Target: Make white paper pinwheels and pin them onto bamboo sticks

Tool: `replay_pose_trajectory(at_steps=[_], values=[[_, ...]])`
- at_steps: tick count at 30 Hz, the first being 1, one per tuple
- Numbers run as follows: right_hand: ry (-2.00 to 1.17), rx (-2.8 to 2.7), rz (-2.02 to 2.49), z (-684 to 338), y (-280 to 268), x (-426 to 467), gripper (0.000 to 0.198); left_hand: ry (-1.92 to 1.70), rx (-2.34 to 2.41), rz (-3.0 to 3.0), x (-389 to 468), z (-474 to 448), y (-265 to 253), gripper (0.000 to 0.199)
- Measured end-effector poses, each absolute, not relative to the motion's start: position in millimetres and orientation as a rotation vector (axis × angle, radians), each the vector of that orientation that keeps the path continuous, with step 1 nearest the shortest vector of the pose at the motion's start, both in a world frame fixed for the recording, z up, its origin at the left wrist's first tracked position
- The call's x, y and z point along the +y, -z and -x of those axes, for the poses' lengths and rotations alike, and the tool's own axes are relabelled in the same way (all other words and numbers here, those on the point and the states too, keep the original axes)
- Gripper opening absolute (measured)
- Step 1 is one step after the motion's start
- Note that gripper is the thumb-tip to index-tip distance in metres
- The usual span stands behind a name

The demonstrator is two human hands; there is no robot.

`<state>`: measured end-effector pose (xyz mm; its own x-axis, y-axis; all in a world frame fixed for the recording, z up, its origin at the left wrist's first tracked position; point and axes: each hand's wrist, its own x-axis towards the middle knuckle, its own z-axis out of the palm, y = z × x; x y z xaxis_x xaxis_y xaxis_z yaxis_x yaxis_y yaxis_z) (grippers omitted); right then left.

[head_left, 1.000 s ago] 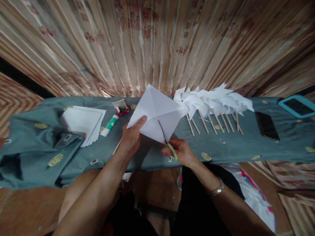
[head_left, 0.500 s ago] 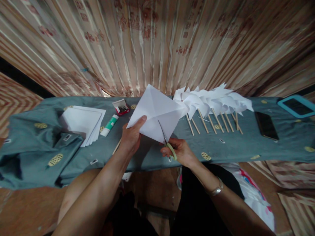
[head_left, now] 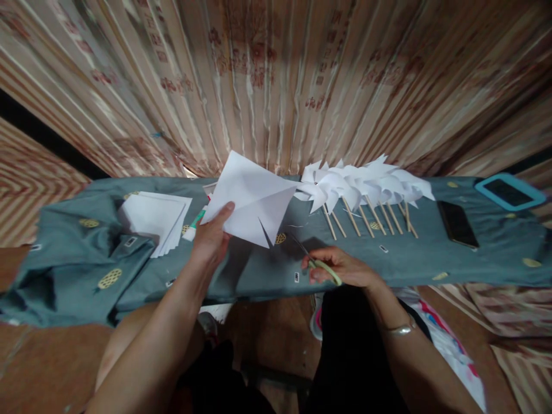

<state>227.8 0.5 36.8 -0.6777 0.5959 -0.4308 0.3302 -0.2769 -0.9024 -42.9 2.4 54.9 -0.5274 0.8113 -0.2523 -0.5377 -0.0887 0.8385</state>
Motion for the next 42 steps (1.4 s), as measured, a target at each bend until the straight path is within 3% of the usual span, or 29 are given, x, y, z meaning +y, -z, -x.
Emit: replay_pose_trajectory(at_steps=[8,20,27,31,36,42], values=[[-1.431,-1.357,1.185,-240,-40,14,0.060,-1.472,1.226,-0.501,-20,44,-46,0.034],[-1.700,-1.454,1.149,-204,-41,10,0.043,-1.041,1.381,-0.693,-29,32,-43,0.048],[-1.617,-1.283,1.144,-202,-46,21,0.040,-1.217,1.332,-0.651,-17,34,-47,0.051],[-1.560,-1.179,1.118,-195,-47,26,0.038,-1.309,1.289,-0.610,-12,34,-47,0.043],[-1.342,-0.902,1.116,-183,-44,35,0.038,-1.387,0.982,-0.531,-9,26,-48,0.055],[-1.271,-0.791,1.076,-169,-35,42,0.037,-1.366,0.931,-0.627,-15,1,-36,0.037]])
